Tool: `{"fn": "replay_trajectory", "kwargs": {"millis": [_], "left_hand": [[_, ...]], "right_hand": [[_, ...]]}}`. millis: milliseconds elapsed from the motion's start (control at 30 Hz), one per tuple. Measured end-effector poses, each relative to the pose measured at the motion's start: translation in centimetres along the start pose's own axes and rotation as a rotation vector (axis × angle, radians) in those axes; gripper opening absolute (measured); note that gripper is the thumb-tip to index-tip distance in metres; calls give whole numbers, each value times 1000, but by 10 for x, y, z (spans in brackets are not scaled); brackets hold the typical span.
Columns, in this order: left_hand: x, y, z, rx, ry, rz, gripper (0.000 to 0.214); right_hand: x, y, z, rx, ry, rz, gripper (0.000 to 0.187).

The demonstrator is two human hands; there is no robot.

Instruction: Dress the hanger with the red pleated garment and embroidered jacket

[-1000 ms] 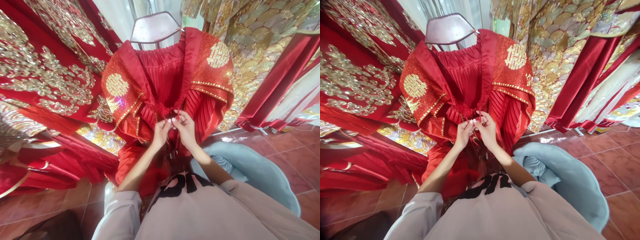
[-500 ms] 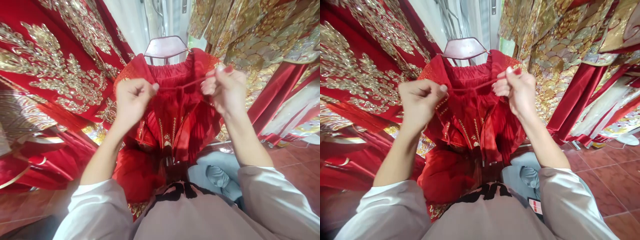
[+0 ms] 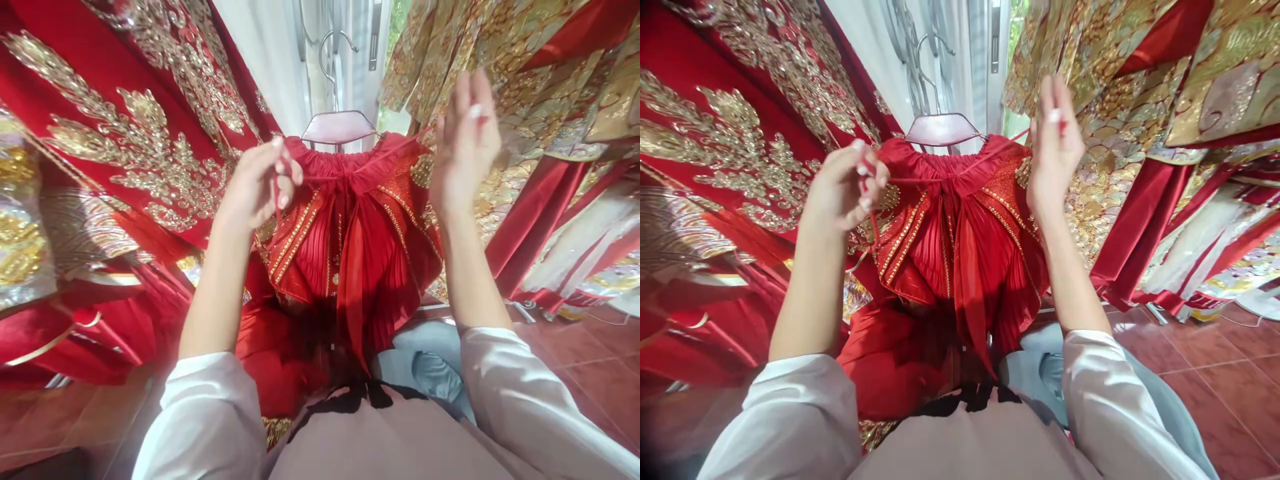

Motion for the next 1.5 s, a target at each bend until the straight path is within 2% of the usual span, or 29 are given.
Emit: {"fn": "replay_trajectory", "kwargs": {"millis": [33,100,167,200,300,367,433,500,600,700,767,867,933,1000,1067,1167,1233,1300,1367,1433,1500], "left_hand": [[-5,1,1,56,98,21,33],[-2,2,-2,68,402,-61,29],[3,2,-10,-2,738,-174,19],[1,1,-11,-22,888,-188,16],[-13,0,1,32,1192,-82,22],[-17,0,8,61,1254,-23,19],[-15,5,6,-1,1192,-37,20],[-5,13,-4,-136,1042,-105,24],[18,23,-16,-295,806,-195,26],[38,26,-23,-293,725,-253,20],[43,24,-28,-269,710,-229,12],[35,20,-27,-230,700,-26,10],[34,18,-23,-188,795,15,15],[38,20,-23,-189,873,-99,17],[40,22,-28,-243,851,-263,17],[37,27,-32,-335,751,-485,20],[31,31,-29,-360,664,-575,21],[19,40,-17,-315,519,-518,25],[-2,49,0,-213,369,-349,32],[-25,53,14,-135,255,-185,35],[-38,53,20,-121,203,-111,32]], "right_hand": [[-11,-1,12,73,-80,36,48],[-36,-5,19,146,-351,205,47],[-51,-10,9,165,-624,377,44],[-54,-10,3,171,-735,435,43],[-58,-12,-6,212,-943,537,42],[-62,-14,-1,257,-964,572,41],[-65,-16,5,281,-938,600,40],[-61,-11,5,268,-891,602,41],[-36,13,-8,160,-771,472,45],[-7,38,-33,5,-682,334,47],[-1,44,-43,-49,-620,328,44],[-13,43,-51,-100,-433,451,28],[-28,37,-56,-168,-289,601,17],[-44,29,-59,-253,-177,749,12],[-57,22,-60,-350,-96,830,8],[-74,15,-53,-462,43,825,8],[-85,13,-44,-475,158,776,13],[-93,15,-38,-428,215,687,20],[-95,20,-35,-321,177,581,21],[-98,20,-31,-175,56,535,18],[-103,15,-29,-49,-111,546,16]]}}
Point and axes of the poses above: each hand's wrist, its own y-axis towards the middle knuckle, its own x-axis out of the back of the hand, z = x × y, the point moved 9 cm from there along y, towards the middle knuckle
